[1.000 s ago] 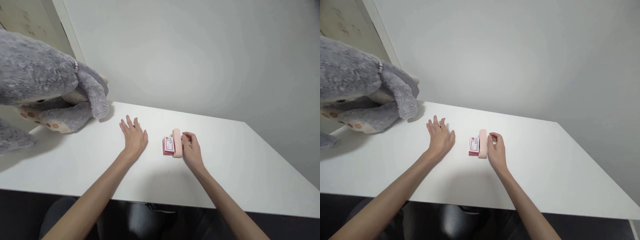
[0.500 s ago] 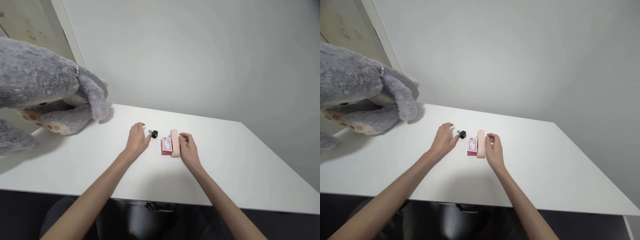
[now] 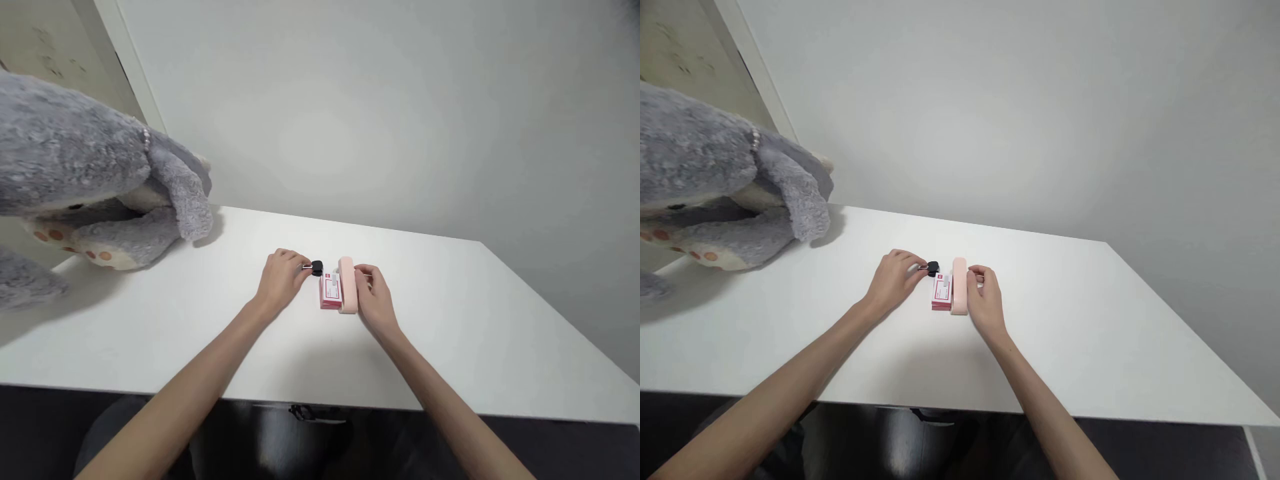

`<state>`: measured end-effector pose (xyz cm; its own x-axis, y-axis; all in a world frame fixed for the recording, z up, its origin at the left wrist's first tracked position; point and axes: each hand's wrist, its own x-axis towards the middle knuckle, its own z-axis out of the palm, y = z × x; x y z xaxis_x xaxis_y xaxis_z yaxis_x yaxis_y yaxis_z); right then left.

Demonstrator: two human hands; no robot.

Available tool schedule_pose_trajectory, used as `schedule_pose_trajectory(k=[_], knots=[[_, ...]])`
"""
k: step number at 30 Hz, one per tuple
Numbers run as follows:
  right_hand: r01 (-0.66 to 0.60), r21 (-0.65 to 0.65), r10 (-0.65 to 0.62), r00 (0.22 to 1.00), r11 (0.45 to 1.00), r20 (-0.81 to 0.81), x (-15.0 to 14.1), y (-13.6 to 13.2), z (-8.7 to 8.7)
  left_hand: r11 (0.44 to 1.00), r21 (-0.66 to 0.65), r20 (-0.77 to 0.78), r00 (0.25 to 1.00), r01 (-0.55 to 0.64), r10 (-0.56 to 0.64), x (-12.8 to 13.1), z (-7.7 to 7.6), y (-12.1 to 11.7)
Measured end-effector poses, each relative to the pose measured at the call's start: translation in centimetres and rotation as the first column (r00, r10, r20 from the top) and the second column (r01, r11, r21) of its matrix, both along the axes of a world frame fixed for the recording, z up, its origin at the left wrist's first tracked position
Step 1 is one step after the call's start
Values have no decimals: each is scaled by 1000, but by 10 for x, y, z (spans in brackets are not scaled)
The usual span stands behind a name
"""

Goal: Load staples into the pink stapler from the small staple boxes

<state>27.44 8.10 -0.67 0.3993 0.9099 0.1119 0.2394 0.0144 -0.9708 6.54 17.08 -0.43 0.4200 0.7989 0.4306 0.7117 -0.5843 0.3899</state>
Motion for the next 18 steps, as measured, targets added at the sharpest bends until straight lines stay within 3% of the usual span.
schedule_pose_trajectory(k=[7,18], knots=[[-7,15,7,1000,1000,6,1,2,-2,995,4,-3,995,100,-100,15,-1,2],[5,36,-5,1000,999,19,4,4,-10,980,-42,93,977,194,-190,9,-7,2]])
